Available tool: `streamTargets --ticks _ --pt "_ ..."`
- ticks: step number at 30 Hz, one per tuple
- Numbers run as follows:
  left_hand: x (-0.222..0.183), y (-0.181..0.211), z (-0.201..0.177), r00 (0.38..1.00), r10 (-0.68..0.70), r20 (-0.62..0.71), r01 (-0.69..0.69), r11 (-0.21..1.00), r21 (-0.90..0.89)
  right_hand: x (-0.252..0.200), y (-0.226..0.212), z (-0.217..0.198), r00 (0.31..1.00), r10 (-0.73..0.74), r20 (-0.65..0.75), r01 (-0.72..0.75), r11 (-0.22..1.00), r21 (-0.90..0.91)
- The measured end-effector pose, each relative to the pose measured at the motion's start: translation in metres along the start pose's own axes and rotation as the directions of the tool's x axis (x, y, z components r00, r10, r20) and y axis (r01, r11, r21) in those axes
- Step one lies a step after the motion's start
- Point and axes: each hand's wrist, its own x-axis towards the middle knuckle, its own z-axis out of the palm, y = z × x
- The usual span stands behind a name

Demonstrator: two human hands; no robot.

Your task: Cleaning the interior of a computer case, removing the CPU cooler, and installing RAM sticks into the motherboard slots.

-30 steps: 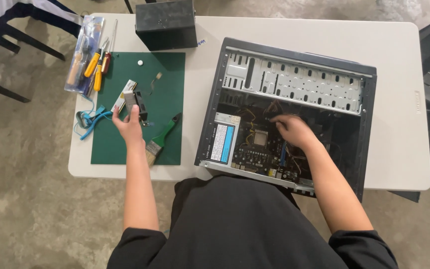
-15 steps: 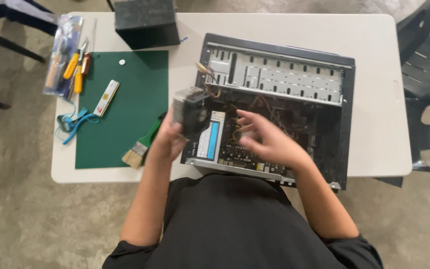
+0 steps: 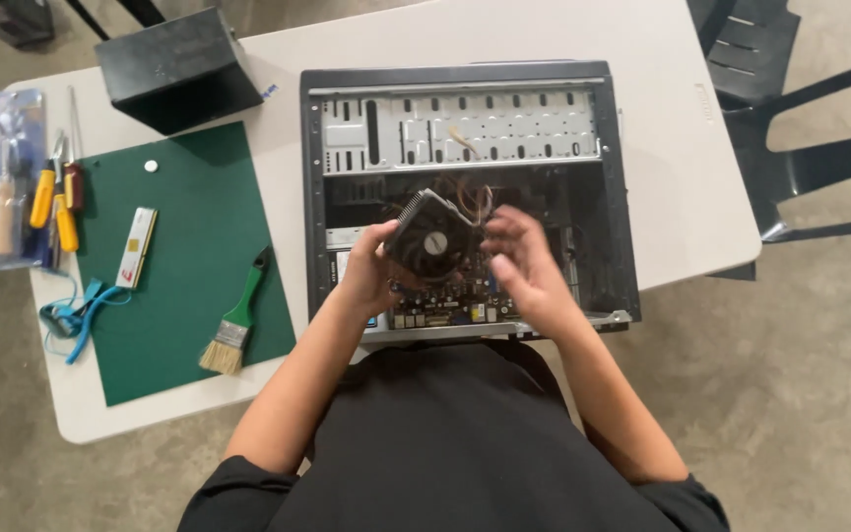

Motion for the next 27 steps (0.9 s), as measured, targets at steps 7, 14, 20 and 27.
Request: streamTargets --ticks 7,14,20,27 --pt "0.012 -0.038 0.030 0.936 0.151 0.318 -0.149 0.988 -0.032 -0.017 -0.027 0.009 0.986 0.156 -0.063 -0.164 0.974 -0.154" --pt "-0.014 -0.005 0.042 0.968 -0.171 0.184 0.156 0.984 0.091 -0.018 -0.046 -0.024 0.995 0.081 -0.065 -0.102 0.884 -0.457" --pt "0.008 0.012 0.026 0.716 -0.449 0.534 0.249 0.880 0.405 -0.020 -0.058 -0.028 0.997 0.014 0.072 0.024 0.866 -0.499" --pt "0.024 0.017 0.031 0.631 -0.568 0.528 0.232 0.788 0.571 -0.020 -0.056 -0.030 0.979 0.089 0.183 -0.017 0.932 -0.362"
